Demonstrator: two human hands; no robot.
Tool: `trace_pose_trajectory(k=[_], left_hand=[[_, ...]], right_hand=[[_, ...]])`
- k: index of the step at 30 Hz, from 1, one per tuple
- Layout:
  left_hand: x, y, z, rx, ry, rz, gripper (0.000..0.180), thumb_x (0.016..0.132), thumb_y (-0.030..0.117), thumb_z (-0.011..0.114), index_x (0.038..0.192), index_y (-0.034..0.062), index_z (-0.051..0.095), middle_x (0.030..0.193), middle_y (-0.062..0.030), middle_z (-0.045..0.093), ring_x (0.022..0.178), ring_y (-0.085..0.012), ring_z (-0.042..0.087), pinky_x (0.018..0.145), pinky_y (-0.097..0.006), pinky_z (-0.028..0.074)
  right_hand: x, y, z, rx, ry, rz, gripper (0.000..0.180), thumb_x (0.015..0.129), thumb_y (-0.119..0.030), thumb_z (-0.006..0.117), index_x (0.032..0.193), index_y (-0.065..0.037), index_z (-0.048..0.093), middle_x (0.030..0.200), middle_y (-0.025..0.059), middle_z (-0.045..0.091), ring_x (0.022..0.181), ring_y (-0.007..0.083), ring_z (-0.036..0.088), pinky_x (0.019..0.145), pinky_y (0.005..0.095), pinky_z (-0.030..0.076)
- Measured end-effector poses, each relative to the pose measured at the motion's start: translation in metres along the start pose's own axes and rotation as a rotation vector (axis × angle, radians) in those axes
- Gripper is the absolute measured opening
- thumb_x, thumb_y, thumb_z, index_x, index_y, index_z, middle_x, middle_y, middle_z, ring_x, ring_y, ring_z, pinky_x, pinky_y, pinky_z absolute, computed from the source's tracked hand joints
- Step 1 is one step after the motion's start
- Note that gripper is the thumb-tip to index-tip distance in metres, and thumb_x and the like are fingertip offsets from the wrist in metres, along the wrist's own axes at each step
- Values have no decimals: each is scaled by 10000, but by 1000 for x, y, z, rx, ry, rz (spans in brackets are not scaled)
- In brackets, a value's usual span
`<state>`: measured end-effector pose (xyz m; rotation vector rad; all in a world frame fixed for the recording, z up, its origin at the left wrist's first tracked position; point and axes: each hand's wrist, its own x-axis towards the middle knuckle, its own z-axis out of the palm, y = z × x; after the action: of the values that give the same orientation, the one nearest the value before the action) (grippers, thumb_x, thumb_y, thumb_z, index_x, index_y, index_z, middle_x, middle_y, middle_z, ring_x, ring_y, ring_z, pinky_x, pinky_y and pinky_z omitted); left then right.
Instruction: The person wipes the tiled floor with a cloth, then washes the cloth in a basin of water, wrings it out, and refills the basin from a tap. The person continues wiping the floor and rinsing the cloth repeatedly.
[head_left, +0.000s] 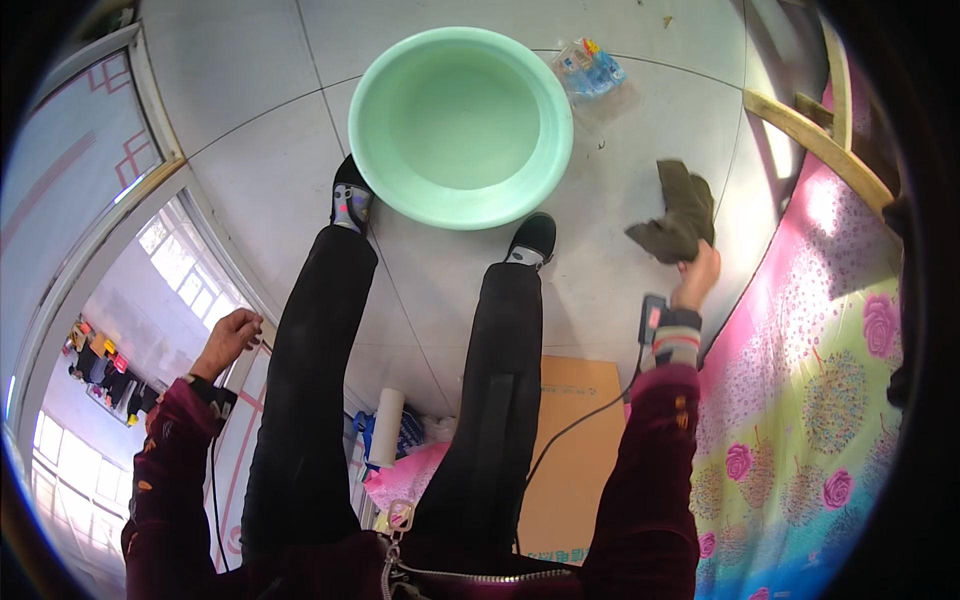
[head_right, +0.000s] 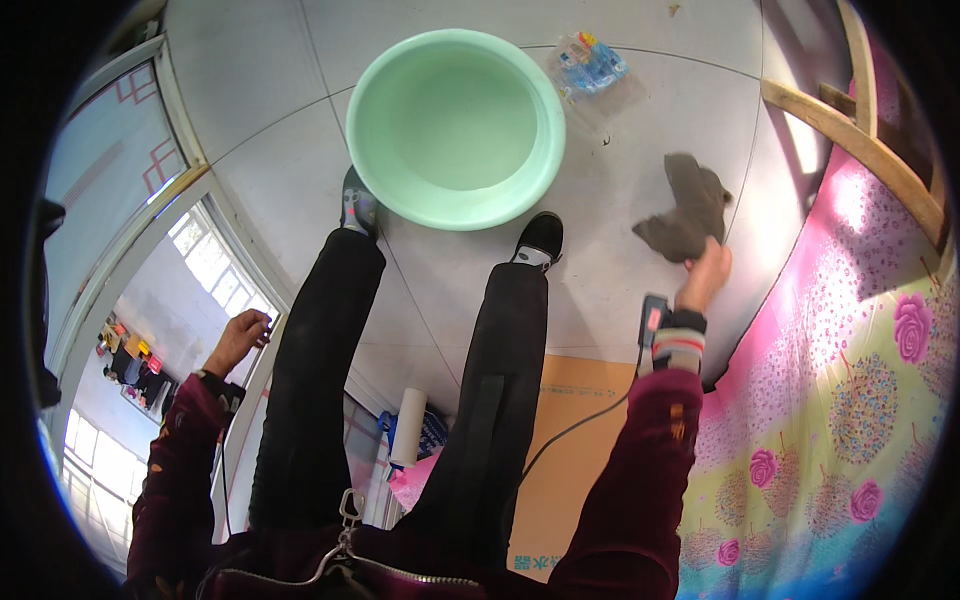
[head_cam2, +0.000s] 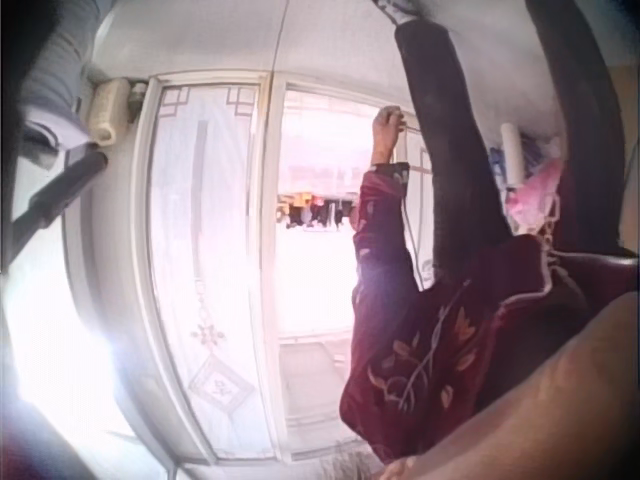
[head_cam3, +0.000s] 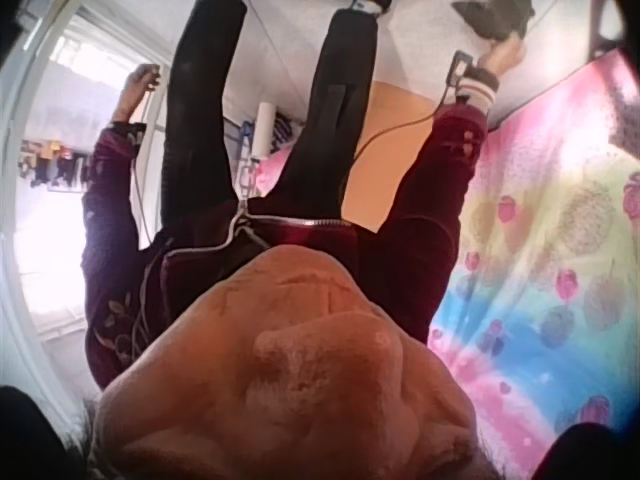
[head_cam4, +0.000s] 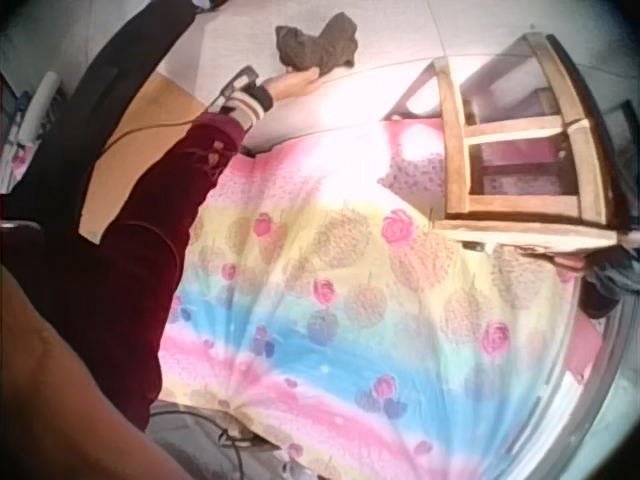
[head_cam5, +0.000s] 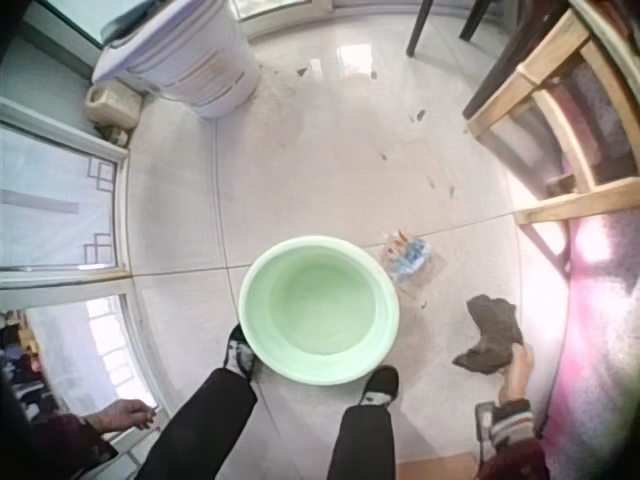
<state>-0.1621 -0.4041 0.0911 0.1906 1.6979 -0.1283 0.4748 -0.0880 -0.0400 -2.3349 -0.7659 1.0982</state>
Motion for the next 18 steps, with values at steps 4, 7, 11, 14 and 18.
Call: trace_pose_trajectory(k=[4, 7, 11, 14, 18], left_hand=[[-13, 14, 5, -43, -1, 36, 167, 878, 188, 527, 962, 49, 566, 794, -25, 577, 671, -113, 570, 602, -255, 480], [-22, 24, 8, -21, -10, 69, 164, 869, 185, 523, 957, 54, 566, 795, -19, 573, 674, -113, 570, 602, -256, 475], [-28, 35, 9, -33, -26, 138, 168, 859, 188, 519, 953, 57, 566, 795, -8, 568, 675, -111, 566, 605, -254, 467], [-33, 40, 3, -69, -17, 179, 174, 847, 179, 522, 957, 54, 571, 800, -7, 571, 682, -111, 564, 605, -252, 465], [-35, 39, -8, -62, 11, 212, 177, 843, 177, 528, 959, 51, 574, 799, -12, 573, 687, -115, 565, 617, -259, 473]], right_hand=[[-101, -82, -65, 250, -40, -51, 246, 878, -237, 495, 1038, -51, 517, 1009, 73, 556, 948, 167, 550, 769, 298, 446], [-175, -137, -92, 362, -79, -106, 361, 888, -208, 436, 1161, 24, 480, 1125, 122, 548, 1034, 209, 536, 884, 345, 423], [-263, -187, -90, 365, -266, -213, 392, 841, -213, 427, 1133, 44, 476, 1084, 144, 548, 1011, 223, 534, 874, 330, 415], [-302, -202, -62, 393, -375, -198, 409, 810, -221, 459, 1119, 45, 476, 1040, 134, 556, 950, 200, 541, 845, 305, 420], [-295, -189, 8, 436, -594, -126, 353, 832, -138, 468, 1130, 51, 477, 1077, 113, 548, 972, 178, 541, 852, 278, 425]])
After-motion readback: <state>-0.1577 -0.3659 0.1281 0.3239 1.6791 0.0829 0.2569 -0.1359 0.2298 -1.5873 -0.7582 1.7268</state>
